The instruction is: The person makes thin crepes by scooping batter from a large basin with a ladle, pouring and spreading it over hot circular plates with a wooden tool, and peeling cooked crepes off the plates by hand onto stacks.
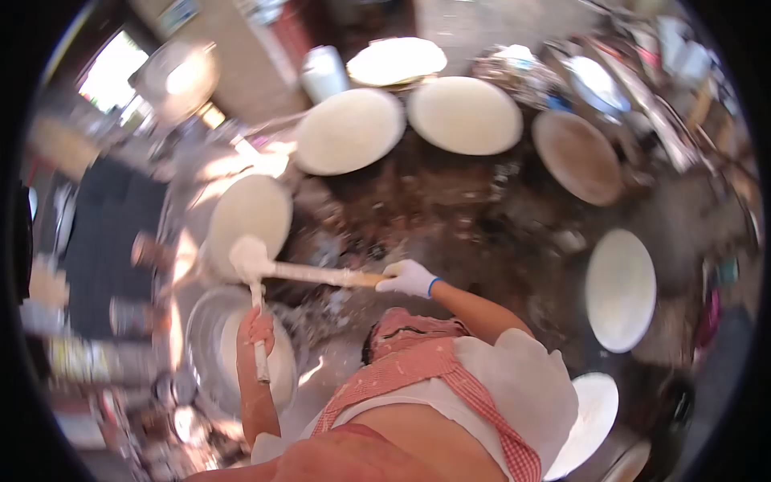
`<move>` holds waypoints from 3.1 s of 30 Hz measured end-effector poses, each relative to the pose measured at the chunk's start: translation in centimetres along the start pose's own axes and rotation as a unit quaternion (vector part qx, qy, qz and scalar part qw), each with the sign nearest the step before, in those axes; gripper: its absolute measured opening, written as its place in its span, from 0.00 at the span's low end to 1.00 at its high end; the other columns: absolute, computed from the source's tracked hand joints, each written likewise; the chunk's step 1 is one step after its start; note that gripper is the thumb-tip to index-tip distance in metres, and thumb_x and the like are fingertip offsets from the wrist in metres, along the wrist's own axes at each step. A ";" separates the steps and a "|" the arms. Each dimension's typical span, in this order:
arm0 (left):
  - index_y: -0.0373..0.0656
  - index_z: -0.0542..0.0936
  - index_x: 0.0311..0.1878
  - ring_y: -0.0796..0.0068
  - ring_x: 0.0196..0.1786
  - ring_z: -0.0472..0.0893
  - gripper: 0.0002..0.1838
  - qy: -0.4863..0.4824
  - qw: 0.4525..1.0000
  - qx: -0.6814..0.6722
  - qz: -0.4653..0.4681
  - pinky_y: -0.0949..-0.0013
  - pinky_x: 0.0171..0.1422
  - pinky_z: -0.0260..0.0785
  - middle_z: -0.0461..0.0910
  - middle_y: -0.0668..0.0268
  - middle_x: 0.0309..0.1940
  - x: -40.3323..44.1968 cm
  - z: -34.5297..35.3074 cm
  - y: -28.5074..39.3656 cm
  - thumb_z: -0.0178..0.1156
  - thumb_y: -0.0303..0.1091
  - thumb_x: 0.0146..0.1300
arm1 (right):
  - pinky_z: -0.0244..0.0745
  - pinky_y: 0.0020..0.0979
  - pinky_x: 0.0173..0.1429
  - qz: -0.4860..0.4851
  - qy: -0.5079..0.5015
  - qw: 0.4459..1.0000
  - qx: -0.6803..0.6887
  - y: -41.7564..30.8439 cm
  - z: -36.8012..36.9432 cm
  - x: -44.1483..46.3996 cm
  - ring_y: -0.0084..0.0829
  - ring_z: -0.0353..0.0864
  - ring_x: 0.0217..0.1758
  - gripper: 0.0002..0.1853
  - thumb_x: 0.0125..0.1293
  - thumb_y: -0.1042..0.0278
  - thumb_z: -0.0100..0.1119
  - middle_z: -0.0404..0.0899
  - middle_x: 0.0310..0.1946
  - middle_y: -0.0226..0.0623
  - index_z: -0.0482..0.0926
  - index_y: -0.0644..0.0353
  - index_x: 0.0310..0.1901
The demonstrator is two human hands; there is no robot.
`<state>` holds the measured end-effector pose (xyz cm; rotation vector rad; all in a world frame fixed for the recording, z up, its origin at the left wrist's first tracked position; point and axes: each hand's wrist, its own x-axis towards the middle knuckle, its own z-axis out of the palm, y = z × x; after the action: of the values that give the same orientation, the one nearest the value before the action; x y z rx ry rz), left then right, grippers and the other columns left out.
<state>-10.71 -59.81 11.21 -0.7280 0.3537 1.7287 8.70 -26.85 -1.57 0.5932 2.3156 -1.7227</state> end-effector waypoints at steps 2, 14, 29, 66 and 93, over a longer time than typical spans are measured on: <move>0.47 0.62 0.20 0.79 0.11 0.58 0.21 0.014 0.995 -0.079 -0.055 0.74 0.15 0.54 0.60 0.72 0.12 6.5 1.8 -2.6 0.44 0.41 0.71 | 0.73 0.32 0.40 -0.001 0.045 0.996 -0.081 4.6 -4.2 -4.0 0.33 0.79 0.32 0.22 0.54 0.47 0.64 0.81 0.28 0.42 0.82 0.61 0.38; 0.43 0.63 0.26 0.82 0.12 0.58 0.15 -0.028 0.880 0.082 -0.466 0.77 0.13 0.53 0.58 0.72 0.14 45.9 23.2 -30.9 0.47 0.37 0.70 | 0.73 0.41 0.40 0.330 0.504 0.792 -0.102 21.1 -20.3 -33.8 0.47 0.81 0.35 0.24 0.55 0.43 0.59 0.80 0.29 0.49 0.81 0.59 0.37; 0.65 0.55 0.71 0.56 0.28 0.79 0.38 -0.326 0.215 0.857 0.337 0.55 0.30 0.72 0.73 0.56 0.25 80.4 29.5 -52.2 0.50 0.28 0.57 | 0.73 0.40 0.49 0.406 0.640 0.651 -0.036 20.8 -36.3 -23.0 0.47 0.80 0.45 0.24 0.59 0.56 0.59 0.81 0.41 0.47 0.74 0.51 0.57; 0.41 0.59 0.70 0.56 0.69 0.62 0.35 -0.245 0.365 0.897 0.040 0.64 0.71 0.53 0.63 0.50 0.66 67.5 29.8 -25.5 0.51 0.26 0.56 | 0.50 0.21 0.15 0.079 0.652 0.526 0.541 25.6 -42.5 -13.1 0.17 0.62 0.14 0.15 0.54 0.62 0.64 0.68 0.17 0.22 0.81 0.52 0.45; 0.63 0.46 0.72 0.83 0.10 0.57 0.40 -0.026 0.662 0.749 -0.028 0.79 0.12 0.51 0.56 0.74 0.14 57.1 30.4 -32.4 0.53 0.24 0.62 | 0.51 0.24 0.11 0.145 0.403 0.794 0.431 30.4 -51.7 -27.8 0.17 0.60 0.07 0.17 0.57 0.66 0.59 0.69 0.11 0.29 0.80 0.63 0.47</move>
<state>3.51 10.65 2.50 0.5505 1.4360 0.8385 50.85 24.03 -1.65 2.0518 1.4196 -2.6306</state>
